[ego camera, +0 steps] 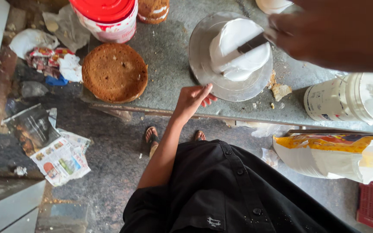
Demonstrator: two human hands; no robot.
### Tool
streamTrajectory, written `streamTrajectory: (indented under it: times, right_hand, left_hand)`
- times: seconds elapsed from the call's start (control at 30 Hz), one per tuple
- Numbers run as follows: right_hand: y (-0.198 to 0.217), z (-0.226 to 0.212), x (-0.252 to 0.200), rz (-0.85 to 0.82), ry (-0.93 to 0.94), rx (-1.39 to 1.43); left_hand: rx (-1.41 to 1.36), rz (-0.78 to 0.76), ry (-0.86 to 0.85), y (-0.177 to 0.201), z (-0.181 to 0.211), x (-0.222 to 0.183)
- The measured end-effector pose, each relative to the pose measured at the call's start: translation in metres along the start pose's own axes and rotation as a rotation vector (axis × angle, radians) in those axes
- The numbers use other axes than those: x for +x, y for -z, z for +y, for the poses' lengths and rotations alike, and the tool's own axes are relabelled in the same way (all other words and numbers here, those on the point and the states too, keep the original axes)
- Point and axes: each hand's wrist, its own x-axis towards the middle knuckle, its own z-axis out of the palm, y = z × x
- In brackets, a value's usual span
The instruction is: The person prepares a cake by placing a sponge base on a cardboard square, spreading white frosting from a bucket onto the top with a spatula, and then smoothing the frosting over the top and sides as the cake rotates on a stand.
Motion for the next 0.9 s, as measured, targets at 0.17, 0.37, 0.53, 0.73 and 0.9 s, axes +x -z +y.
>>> streamTrajectory:
  times: [0.17, 0.37, 0.53, 0.73, 0.9]
  right_hand:
    - [0.012, 0.011, 0.001, 0.119, 0.1, -0.052]
    - [0.028, 0.009, 0.004, -0.129, 0.149, 0.042]
    - [0.028, 0.006, -0.001, 0.147, 0.035, -0.026]
    - [0.023, 0.002, 0.004, 0.035, 0.099, 0.011]
    - [0.027, 0.004, 0.017, -0.034, 0.211, 0.098]
  left_hand:
    - [0.024, -0.024, -0.018, 0.002, -0.002, 0.006]
    - [0.06, -0.139, 0.017, -0.015, -0.01, 0.003]
    - [0.002, -0.159, 0.068, -0.031, -0.01, 0.001]
    - [-0.009, -0.157, 0.062, -0.035, -0.006, 0.001]
    - [0.004, -0.148, 0.034, -0.032, -0.003, -0.001]
